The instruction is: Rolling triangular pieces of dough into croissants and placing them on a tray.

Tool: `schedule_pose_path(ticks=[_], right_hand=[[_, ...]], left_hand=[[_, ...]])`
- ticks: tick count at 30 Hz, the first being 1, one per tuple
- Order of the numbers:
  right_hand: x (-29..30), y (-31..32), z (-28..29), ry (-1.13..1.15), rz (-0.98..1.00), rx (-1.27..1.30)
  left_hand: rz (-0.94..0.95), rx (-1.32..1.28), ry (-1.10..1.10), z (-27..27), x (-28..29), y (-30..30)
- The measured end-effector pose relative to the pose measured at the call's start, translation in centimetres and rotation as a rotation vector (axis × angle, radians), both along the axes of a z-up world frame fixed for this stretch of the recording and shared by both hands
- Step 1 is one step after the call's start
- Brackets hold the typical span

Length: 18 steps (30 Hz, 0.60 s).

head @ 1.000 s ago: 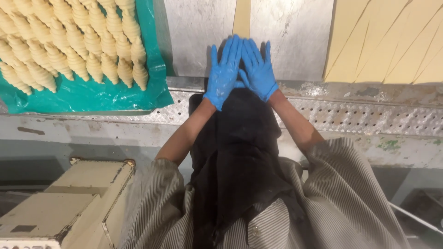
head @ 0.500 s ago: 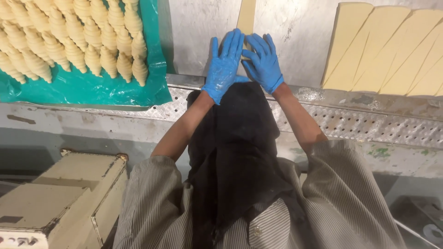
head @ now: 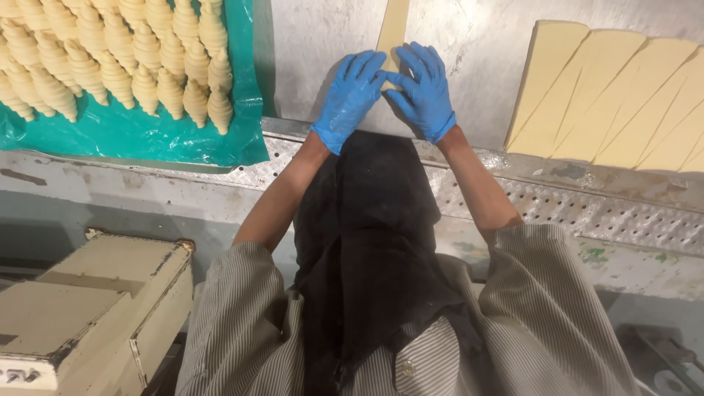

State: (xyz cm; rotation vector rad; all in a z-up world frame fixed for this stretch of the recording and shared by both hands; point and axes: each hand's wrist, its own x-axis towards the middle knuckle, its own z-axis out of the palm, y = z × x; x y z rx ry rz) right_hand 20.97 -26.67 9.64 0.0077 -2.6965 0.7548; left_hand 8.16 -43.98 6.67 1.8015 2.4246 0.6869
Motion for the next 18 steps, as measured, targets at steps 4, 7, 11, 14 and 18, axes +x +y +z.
schedule_pose_path(ticks=[4, 7, 11, 14, 18], right_hand=[[-0.2, 0.4, -0.4, -0.087, -0.012, -0.066], [-0.6, 0.4, 0.6, -0.107, -0.020, -0.050], [-0.6, 0.5, 1.5, -0.082, -0.028, -0.095], [-0.8, 0.9, 1.3, -0.125, -0.037, -0.056], [-0.3, 1.7, 0.8, -0.074, -0.055, -0.042]], left_hand=[[0.030, 0.016, -0.094, 0.6, -0.6, 0.8], [0.033, 0.017, -0.058, -0.7, -0.5, 0.7], [0.043, -0.006, -0.032, 1.1, -1.0, 1.2], [0.023, -0.065, -0.152, 4.4, -0.8, 3.0], [0.014, -0.177, -0.292, 1.9, -0.5, 3.4]])
